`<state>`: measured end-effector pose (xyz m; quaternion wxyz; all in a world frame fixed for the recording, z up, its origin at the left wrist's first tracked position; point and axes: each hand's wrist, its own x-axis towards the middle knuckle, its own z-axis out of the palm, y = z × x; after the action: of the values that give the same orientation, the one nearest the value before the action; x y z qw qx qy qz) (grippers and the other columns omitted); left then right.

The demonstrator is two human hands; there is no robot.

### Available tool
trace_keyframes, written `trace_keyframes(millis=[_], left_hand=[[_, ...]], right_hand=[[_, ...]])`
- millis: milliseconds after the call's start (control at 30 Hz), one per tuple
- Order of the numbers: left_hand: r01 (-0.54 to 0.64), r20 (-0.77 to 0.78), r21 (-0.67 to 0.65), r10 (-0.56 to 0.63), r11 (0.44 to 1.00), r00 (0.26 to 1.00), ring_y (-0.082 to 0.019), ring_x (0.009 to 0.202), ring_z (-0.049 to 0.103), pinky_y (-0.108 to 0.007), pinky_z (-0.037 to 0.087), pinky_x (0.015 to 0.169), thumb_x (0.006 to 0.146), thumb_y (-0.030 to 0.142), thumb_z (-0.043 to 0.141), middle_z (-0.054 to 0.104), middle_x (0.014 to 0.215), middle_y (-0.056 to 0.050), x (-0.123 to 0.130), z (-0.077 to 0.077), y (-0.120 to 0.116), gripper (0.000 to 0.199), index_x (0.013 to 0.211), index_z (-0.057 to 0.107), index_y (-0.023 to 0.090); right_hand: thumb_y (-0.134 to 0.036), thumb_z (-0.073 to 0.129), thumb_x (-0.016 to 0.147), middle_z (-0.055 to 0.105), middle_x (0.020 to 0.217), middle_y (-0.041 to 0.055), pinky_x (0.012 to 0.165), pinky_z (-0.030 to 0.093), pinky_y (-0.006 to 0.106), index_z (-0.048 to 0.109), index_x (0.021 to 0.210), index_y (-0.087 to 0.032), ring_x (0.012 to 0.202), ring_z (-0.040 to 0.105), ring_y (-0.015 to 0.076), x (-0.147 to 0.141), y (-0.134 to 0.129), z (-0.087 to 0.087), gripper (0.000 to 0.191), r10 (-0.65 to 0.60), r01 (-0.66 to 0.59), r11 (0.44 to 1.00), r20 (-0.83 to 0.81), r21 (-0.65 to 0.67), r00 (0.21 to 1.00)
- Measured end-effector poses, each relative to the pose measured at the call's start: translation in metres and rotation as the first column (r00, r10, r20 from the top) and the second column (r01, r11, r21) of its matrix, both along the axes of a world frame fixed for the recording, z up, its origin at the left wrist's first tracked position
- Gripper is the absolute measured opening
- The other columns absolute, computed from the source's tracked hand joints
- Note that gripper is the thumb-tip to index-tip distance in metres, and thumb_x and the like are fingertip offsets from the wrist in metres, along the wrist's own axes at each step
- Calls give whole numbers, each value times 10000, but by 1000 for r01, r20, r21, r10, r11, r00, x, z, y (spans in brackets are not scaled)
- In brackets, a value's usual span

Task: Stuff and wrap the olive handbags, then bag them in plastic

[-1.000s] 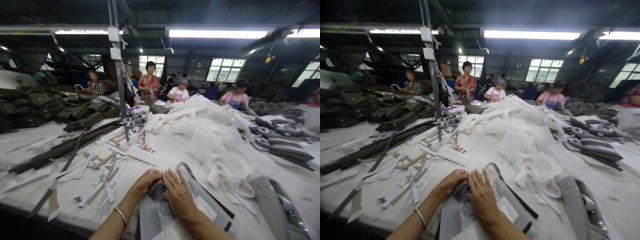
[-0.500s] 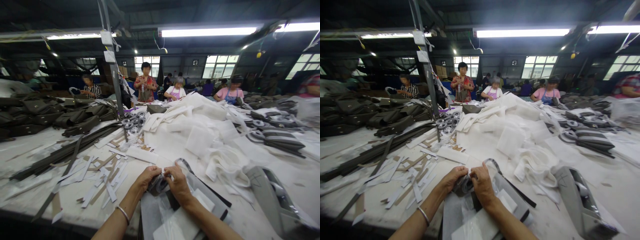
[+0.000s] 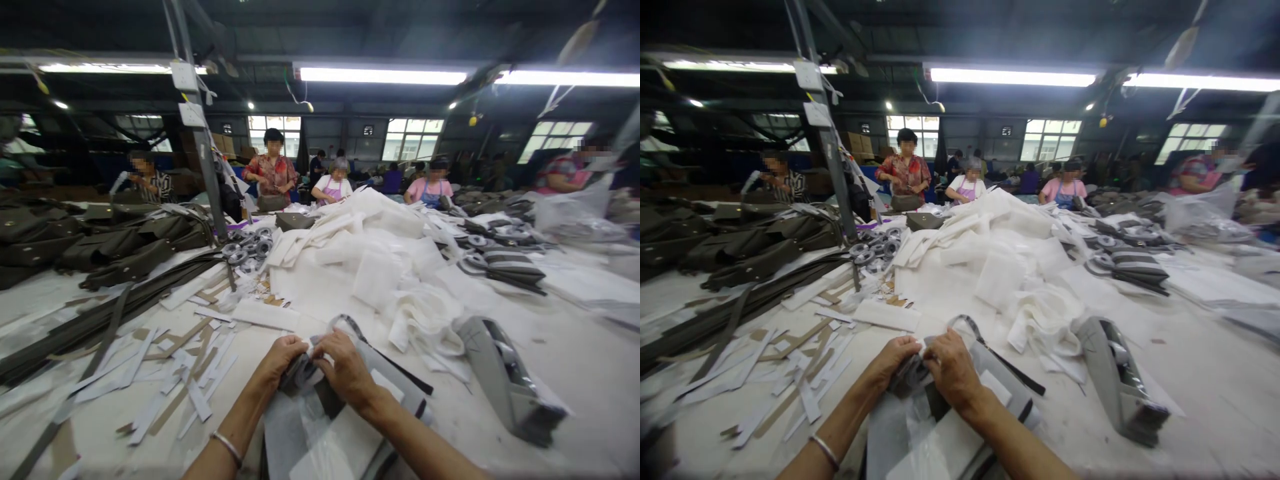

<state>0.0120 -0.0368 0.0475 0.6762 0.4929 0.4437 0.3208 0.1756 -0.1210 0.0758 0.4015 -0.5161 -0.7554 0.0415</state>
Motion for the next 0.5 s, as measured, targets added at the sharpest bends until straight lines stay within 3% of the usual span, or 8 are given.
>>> trace_keyframes(millis=[100,200,233,300,367,433,500], left_hand=[[39,-8,-14,-39,999,999,-114,467,502,-226,370,472,532,520,800,599,554,16,-6,7,1,444,675,587,158],[55,-18,-45,-56,997,998,-124,459,530,-228,407,466,522,548,824,607,552,15,-11,10,6,482,690,588,163],[58,-17,-59,-59,997,998,-130,463,543,-232,423,470,514,553,833,617,563,10,-11,10,7,495,702,593,163],[61,-17,-80,-62,995,998,-144,468,561,-242,443,471,499,557,844,632,580,2,-11,11,7,510,714,599,164],[59,-22,-81,-61,995,998,-153,469,568,-248,450,467,493,543,850,633,577,1,-10,12,5,503,710,597,167],[40,-33,-74,-43,996,999,-159,472,572,-250,454,467,487,524,854,630,568,4,-9,13,4,491,706,593,170],[22,-41,-70,-25,997,999,-158,467,567,-251,454,466,481,513,856,623,557,9,-10,15,4,486,706,590,174]], right_hand=[[-141,613,860,730,960,2,1109,350,448,667,916,-255,969,661,183,41,-30,31,138,-77,79,994,-44,71,996],[-271,598,878,743,956,34,1086,369,462,698,905,-254,970,667,227,117,-79,57,105,-347,354,932,-93,79,933],[-333,614,855,746,947,46,1056,399,453,709,894,-250,964,668,247,147,-98,63,132,-475,482,876,-128,26,870],[-421,637,789,745,996,65,976,453,416,731,911,-248,995,659,283,206,-135,68,231,-719,691,695,-165,-198,676],[-438,658,703,751,959,67,953,453,406,743,843,-242,1010,649,311,254,-165,64,256,-855,749,512,-161,-421,494],[-437,672,635,755,864,92,915,467,413,743,715,-215,976,656,335,284,-185,52,246,-887,718,447,-158,-534,434],[-468,666,615,755,804,100,845,499,402,748,669,-198,910,675,322,297,-193,37,287,-879,646,455,-192,-612,437]])
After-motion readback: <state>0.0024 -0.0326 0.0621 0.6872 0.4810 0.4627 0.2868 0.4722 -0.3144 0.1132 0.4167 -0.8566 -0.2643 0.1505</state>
